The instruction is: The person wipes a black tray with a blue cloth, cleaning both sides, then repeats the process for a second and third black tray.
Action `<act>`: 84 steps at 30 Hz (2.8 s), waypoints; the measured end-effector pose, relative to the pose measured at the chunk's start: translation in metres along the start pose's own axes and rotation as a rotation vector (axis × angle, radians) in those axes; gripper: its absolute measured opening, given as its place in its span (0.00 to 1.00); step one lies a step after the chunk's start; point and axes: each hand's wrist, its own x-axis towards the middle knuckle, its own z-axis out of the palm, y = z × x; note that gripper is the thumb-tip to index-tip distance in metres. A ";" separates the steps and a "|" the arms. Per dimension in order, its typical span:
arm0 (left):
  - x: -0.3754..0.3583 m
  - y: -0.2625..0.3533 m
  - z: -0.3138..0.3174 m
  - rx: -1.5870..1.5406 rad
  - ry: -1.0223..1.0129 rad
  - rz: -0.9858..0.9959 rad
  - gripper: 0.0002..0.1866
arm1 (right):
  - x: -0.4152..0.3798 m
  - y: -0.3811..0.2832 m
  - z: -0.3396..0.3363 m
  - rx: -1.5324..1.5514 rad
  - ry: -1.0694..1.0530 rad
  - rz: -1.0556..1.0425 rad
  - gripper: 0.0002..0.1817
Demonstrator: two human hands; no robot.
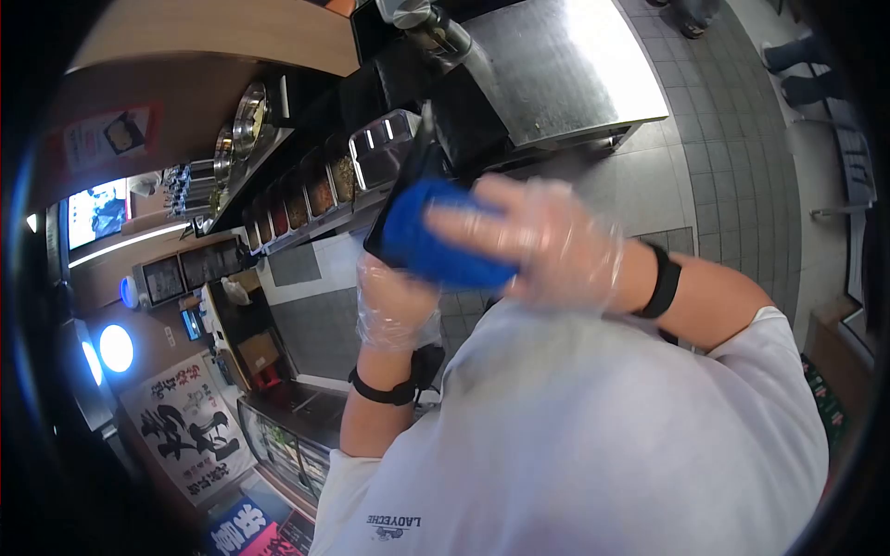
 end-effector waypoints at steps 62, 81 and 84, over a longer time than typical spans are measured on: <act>-0.231 -0.109 -0.123 0.608 0.272 0.333 0.20 | -0.007 -0.124 0.166 0.986 0.114 1.424 0.19; -0.057 -0.032 -0.067 -1.464 0.194 -0.567 0.30 | 0.008 0.006 -0.007 1.413 -0.036 1.043 0.29; -0.058 -0.044 -0.053 -1.672 -0.039 -0.673 0.23 | 0.013 0.018 -0.030 1.271 -0.088 1.179 0.31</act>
